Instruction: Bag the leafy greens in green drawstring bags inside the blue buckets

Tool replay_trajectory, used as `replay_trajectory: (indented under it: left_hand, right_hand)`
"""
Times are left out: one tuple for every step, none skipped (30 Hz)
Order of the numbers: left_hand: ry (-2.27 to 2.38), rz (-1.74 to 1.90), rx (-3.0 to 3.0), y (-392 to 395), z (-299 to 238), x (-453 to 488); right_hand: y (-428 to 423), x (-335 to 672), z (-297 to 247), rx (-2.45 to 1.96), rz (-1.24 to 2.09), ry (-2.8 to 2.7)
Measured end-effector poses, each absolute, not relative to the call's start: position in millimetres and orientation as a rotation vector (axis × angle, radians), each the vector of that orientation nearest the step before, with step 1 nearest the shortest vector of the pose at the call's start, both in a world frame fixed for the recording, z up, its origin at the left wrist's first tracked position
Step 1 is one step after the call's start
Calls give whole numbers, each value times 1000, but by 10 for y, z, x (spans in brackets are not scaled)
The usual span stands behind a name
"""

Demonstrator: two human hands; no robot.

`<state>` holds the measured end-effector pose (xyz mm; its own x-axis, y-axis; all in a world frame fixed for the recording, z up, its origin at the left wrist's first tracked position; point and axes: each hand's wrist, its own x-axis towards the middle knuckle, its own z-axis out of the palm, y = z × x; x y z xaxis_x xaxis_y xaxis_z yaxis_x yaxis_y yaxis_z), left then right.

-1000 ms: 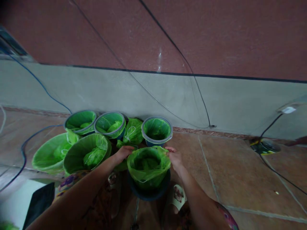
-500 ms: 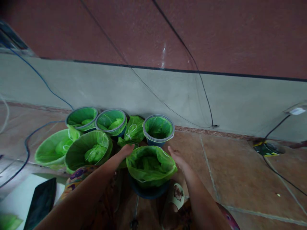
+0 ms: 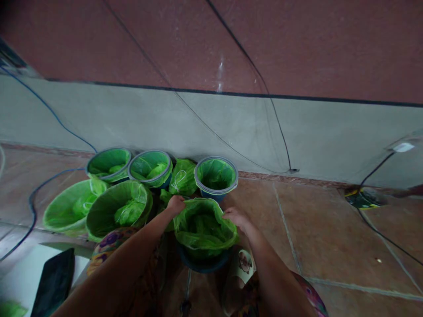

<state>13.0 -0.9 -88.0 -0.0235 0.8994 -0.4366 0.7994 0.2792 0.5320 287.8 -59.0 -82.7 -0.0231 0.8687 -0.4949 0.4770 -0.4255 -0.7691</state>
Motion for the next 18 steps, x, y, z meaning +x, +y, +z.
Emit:
replay_trajectory:
  left_hand:
    - [1876,170,1534,-20,-855,133]
    - [1913,174,1537,-29,-827,136]
    - [1944,184,1545,-37,-798,139]
    - [1971,195,1555,-44,-768,140]
    - [1990,205,1568,-50,-738,142]
    - [2004,212,1582,-57,-707,146]
    - [2010,216,1595,-64,-676,151]
    - [2013,222,1611,-72,-643,158]
    - [2013,230,1635,-80,-608,167]
    - [2008,242,1670,-90,-571,176]
    - [2003,259,1712,-101,-534,184]
    - [2004,278,1755,-112,-497,187]
    - [2010,292,1791,-124,-463,185]
    - [2018,291,1812,-138,-434,176]
    - [2025,268,1814,-152,-411,162]
    - [2033,219,1806,-168,-394,143]
    - [2037,148,1796,-185,-385,123]
    - [2035,68,1791,-203,-381,104]
  right_hand:
    - [-564,2885,-832,-1944,1330,-1442]
    - [-533,2896,-827,-1996,1222,-1468]
    - [-500,2913,-811,-2034,1123,-1483]
    - [-469,2935,-782,-2049,1038,-1493]
    - [-443,2964,-743,-2048,972,-1497]
    - [-425,2999,-694,-2037,915,-1493]
    - [-417,3040,-640,-2021,864,-1484]
    - [-419,3088,-581,-2000,835,-1466]
    - [-431,3142,-524,-1968,833,-1443]
    - [-451,3202,-470,-1926,854,-1420]
    - [-477,3264,-423,-1874,904,-1401]
    - [-506,3326,-385,-1817,978,-1392]
    - [-536,3384,-359,-1767,1060,-1392]
    - [-564,3432,-342,-1748,1125,-1400]
    - [-590,3467,-336,-1779,1154,-1429]
    - [-611,3484,-336,-1860,1136,-1481]
    - [-628,3484,-341,-1974,1068,-1553]
    - [-639,3465,-346,-2095,969,-1633]
